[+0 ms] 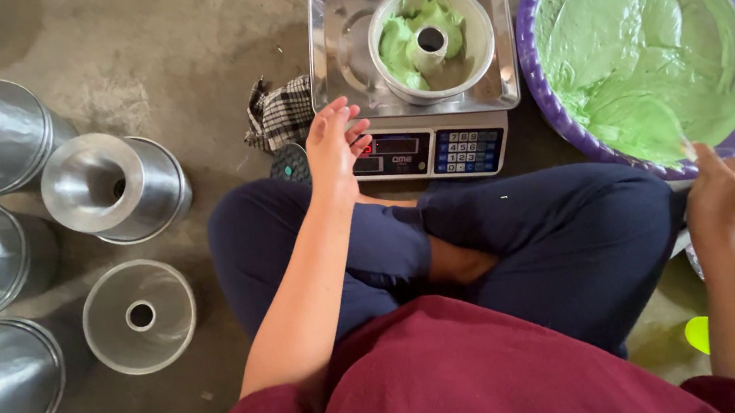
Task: The person scoops green batter from a large purple bowl into metal molds placed on a digital scale, smoothing the batter inside each mold. The filled molds are then set aside on the floor.
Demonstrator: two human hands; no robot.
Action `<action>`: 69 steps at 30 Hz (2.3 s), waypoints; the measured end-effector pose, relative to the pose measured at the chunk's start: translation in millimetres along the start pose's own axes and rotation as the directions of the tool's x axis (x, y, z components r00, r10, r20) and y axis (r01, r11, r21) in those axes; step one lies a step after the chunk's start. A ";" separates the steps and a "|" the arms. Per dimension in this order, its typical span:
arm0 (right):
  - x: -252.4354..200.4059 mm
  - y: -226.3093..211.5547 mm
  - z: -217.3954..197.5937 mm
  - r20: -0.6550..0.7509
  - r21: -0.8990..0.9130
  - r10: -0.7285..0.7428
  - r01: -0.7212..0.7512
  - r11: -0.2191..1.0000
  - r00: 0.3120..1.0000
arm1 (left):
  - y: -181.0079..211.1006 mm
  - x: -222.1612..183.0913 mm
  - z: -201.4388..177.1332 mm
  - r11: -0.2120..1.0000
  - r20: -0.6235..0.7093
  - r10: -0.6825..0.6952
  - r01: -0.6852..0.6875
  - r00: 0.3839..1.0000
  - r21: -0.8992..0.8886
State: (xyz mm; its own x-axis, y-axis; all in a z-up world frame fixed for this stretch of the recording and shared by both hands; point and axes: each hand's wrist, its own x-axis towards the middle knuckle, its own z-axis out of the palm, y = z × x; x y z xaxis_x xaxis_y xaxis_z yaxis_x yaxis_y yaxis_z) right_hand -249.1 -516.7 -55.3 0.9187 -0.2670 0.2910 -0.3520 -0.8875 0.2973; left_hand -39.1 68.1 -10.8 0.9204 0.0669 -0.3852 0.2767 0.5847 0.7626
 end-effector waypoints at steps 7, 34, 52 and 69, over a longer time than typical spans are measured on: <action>65.5 -60.6 -81.4 -0.050 0.199 0.024 -0.014 0.980 0.998 | -16.2 28.3 -14.5 0.999 0.000 -0.013 0.013 1.000 -0.035; 296.4 -400.4 -293.7 0.217 0.256 -0.824 0.784 0.566 0.523 | -44.5 108.1 34.1 0.859 0.098 -0.015 -0.037 0.995 0.510; 368.3 -381.1 -248.6 0.109 0.440 -0.674 0.573 0.691 0.730 | -31.2 106.4 16.4 0.852 0.071 -0.137 0.081 0.988 0.518; 378.9 -389.3 -200.0 -0.134 0.320 -0.711 0.709 0.629 0.691 | -22.0 137.8 11.1 0.823 -0.007 -0.137 0.118 0.991 0.556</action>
State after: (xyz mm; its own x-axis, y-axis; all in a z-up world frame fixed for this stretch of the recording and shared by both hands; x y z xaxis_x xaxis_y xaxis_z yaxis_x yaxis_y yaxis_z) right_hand 200.3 -197.2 121.2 0.8608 0.4967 0.1111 0.4872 -0.8673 0.1022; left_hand 84.7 55.5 -74.9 0.8719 -0.0079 -0.4896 0.4895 0.0393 0.8711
